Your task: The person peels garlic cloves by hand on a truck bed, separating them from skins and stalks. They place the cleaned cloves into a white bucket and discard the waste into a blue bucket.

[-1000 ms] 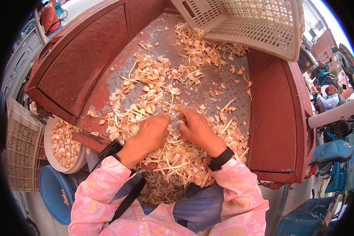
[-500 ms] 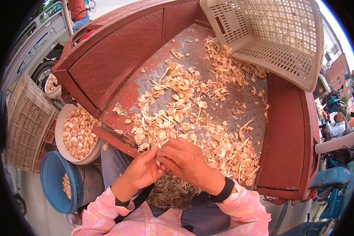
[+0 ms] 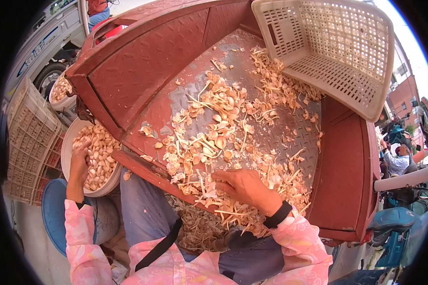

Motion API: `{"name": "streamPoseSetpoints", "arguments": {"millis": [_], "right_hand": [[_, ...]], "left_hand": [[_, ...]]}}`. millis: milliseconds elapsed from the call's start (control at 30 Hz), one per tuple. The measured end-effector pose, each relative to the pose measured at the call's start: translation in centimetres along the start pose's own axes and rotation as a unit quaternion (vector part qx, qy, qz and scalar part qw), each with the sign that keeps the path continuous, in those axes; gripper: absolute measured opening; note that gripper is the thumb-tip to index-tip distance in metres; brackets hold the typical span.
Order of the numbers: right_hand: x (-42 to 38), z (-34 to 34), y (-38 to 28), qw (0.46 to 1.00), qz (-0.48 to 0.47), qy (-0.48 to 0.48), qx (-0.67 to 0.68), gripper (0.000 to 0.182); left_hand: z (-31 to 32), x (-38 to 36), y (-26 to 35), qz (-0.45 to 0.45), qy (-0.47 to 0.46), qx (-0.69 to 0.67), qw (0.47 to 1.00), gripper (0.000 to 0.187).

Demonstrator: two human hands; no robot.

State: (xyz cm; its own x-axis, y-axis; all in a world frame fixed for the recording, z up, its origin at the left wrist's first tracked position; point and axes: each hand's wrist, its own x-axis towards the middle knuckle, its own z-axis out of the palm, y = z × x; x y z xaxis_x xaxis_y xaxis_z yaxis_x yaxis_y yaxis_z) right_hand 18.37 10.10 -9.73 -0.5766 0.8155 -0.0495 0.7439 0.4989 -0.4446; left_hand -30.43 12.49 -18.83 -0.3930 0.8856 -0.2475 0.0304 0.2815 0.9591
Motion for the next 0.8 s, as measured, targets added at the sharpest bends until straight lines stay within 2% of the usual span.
{"name": "streamPoseSetpoints", "arguments": {"millis": [67, 100, 200, 233, 300, 367, 400, 433, 500, 600, 667, 733, 767, 800], "right_hand": [[-0.3, -0.4, 0.4, 0.998, 0.005, 0.046, 0.041, 0.022], [0.3, -0.6, 0.4, 0.995, 0.03, 0.091, 0.016, 0.018], [4.0, -0.4, -0.1, 0.988, -0.03, 0.146, -0.033, 0.015], [4.9, -0.1, -0.7, 0.99, -0.02, 0.118, -0.08, 0.014], [5.3, 0.5, -0.6, 0.99, 0.017, 0.1, -0.094, 0.016], [5.3, 1.0, -0.1, 0.991, 0.023, 0.091, -0.098, 0.02], [4.9, 1.0, 0.1, 0.992, 0.033, 0.085, -0.091, 0.022], [4.3, 0.9, 0.1, 0.992, 0.046, 0.079, -0.084, 0.024], [3.2, 0.6, 0.7, 0.994, 0.054, 0.076, -0.056, 0.024], [2.1, 0.5, 1.6, 0.995, 0.041, 0.084, -0.021, 0.02], [1.5, 0.5, 1.4, 0.995, 0.035, 0.09, -0.04, 0.02], [1.0, 0.5, 0.8, 0.996, 0.028, 0.076, -0.032, 0.02], [0.8, 0.5, 0.5, 0.997, 0.025, 0.07, -0.028, 0.02], [0.4, 0.5, 0.2, 0.997, 0.0, 0.077, -0.015, 0.02]], "left_hand": [[0.2, 1.2, -1.2, -0.006, 0.012, 0.048, 0.999, 0.038], [0.4, 1.3, -1.6, -0.008, 0.017, 0.066, 0.998, 0.039], [0.5, 0.1, -1.1, 0.102, 0.035, 0.19, 0.976, 0.037], [0.0, -1.2, -0.3, 0.115, 0.051, 0.19, 0.974, 0.033], [-3.4, -3.9, 0.1, 0.195, 0.08, 0.258, 0.943, 0.03], [-6.5, -8.7, 1.3, 0.143, 0.152, 0.354, 0.912, 0.028], [-8.2, -10.5, 1.2, 0.087, 0.173, 0.399, 0.896, 0.027], [-10.1, -11.8, 0.4, 0.031, 0.189, 0.442, 0.876, 0.026], [-15.5, -13.0, -5.3, 0.013, 0.184, 0.557, 0.81, 0.025], [-13.5, -14.9, -5.7, 0.135, 0.24, 0.663, 0.696, 0.026], [-9.1, -13.6, -1.4, 0.216, 0.194, 0.496, 0.818, 0.027], [0.1, -14.2, 5.7, 0.18, 0.06, 0.264, 0.946, 0.029], [4.4, -14.9, 7.3, 0.186, -0.026, 0.18, 0.965, 0.029], [8.5, -15.0, 7.6, 0.267, -0.114, 0.107, 0.951, 0.029]]}}
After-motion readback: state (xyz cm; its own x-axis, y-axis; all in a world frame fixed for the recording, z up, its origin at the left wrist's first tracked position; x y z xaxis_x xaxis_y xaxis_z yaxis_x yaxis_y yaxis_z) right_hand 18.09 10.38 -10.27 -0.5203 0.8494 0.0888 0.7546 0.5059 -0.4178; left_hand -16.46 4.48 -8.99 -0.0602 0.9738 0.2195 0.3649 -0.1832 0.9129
